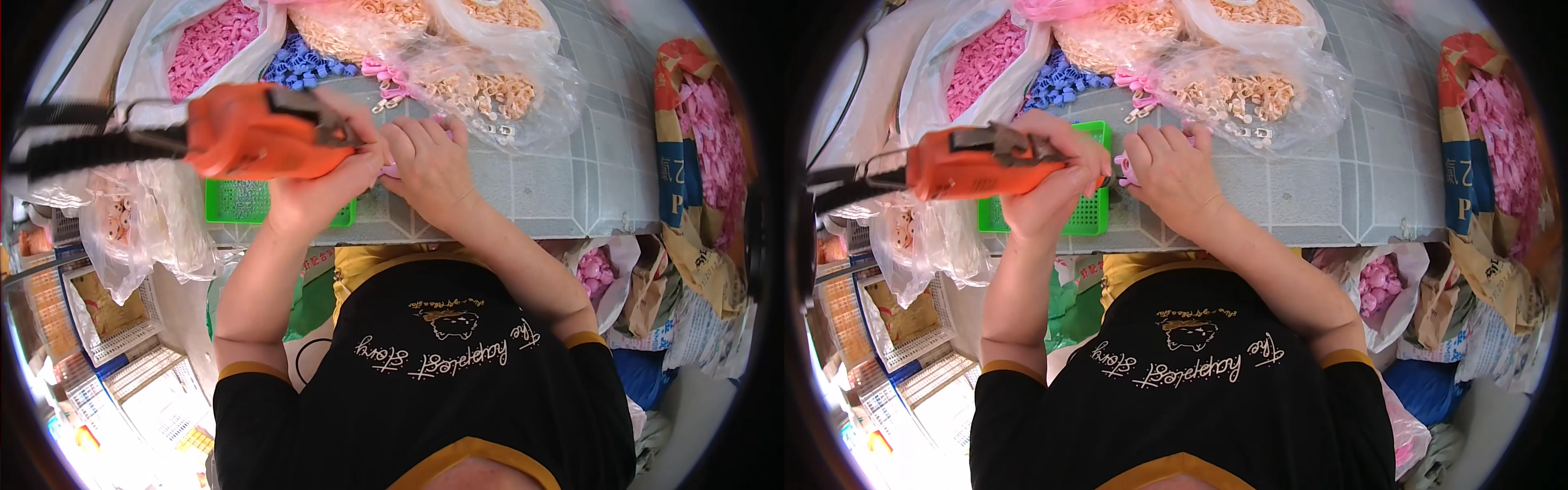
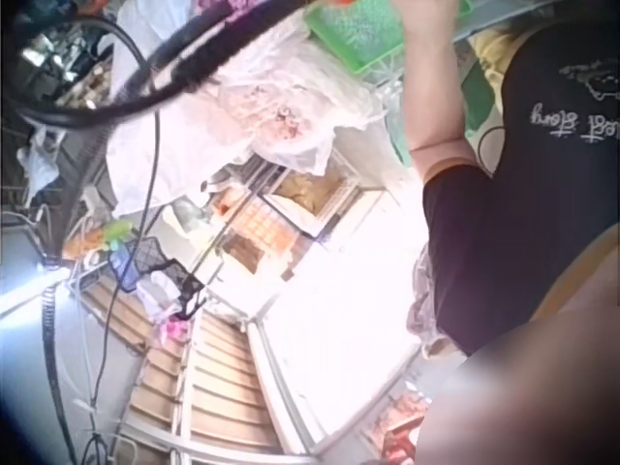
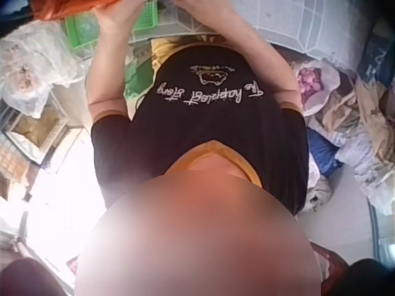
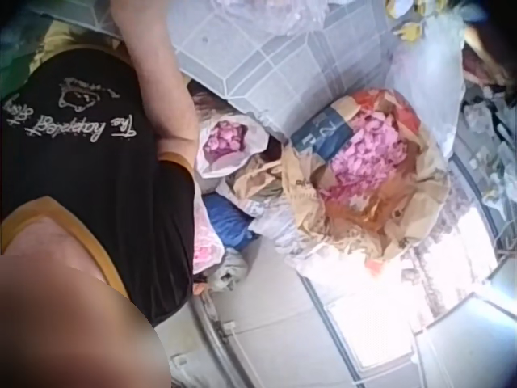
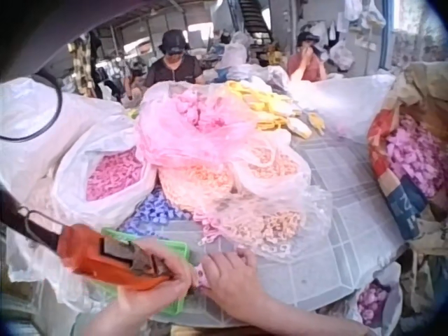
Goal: Assembling a small pink character toy by attaching decorative parts and using a hot air tool.
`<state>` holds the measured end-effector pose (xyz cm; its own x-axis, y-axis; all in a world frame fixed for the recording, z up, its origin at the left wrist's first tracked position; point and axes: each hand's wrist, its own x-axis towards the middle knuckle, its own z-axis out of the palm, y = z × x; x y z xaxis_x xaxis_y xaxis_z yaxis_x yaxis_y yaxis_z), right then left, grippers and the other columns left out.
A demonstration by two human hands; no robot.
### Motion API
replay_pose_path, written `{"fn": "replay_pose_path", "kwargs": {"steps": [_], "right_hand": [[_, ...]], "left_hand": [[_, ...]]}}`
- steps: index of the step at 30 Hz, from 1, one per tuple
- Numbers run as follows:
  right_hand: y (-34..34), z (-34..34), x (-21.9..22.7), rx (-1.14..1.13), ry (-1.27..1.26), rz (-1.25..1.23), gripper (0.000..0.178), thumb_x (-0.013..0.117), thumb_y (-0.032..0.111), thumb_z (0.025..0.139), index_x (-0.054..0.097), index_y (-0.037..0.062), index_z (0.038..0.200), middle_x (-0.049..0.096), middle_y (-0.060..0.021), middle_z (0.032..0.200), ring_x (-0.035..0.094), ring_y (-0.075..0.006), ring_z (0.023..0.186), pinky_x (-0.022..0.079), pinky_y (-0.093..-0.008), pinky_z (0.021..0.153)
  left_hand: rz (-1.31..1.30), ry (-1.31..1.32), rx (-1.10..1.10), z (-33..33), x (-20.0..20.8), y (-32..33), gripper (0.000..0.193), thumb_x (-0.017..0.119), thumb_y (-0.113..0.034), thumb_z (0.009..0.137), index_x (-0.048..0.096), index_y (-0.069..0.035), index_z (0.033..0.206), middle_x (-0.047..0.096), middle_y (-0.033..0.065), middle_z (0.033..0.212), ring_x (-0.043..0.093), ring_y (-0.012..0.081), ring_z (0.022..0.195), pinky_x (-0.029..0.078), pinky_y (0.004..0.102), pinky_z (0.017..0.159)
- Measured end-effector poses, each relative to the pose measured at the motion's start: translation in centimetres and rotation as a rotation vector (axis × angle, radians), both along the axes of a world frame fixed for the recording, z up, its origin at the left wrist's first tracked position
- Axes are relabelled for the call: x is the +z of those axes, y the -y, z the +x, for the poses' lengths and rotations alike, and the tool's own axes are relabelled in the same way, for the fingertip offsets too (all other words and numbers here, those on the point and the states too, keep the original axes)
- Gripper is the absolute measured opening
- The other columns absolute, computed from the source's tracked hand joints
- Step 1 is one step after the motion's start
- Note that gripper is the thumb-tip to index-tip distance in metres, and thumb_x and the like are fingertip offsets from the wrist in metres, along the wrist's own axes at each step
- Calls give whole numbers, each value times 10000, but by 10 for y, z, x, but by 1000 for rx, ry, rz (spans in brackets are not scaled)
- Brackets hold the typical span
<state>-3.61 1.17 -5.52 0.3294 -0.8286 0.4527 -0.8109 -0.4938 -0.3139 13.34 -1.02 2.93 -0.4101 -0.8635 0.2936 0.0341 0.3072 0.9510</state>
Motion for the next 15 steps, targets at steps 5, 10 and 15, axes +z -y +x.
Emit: {"fn": "replay_pose_path", "kwargs": {"steps": [5,10,15], "right_hand": [[1,0,-2,3,18,-38,614,836,329,650,539,113,1142,584,-30,1067,574,-209,1010,356,-477,952],[-1,-4,3,28,75,-19,615,851,264,635,599,127,1179,590,-55,1170,564,-259,1072,337,-482,965],[-2,-9,6,99,63,44,624,853,248,639,604,151,1203,569,-60,1208,547,-269,1108,324,-497,982]], "left_hand": [[-53,-64,75,-4,-1,-6,250,593,14,775,500,9,1007,551,102,684,543,199,579,506,398,685],[-45,-355,252,20,15,-8,317,564,74,769,516,36,1080,560,102,697,547,198,592,506,401,749],[-112,-324,469,63,-12,12,293,602,146,764,572,38,1035,607,78,723,589,154,598,541,336,689]]}}
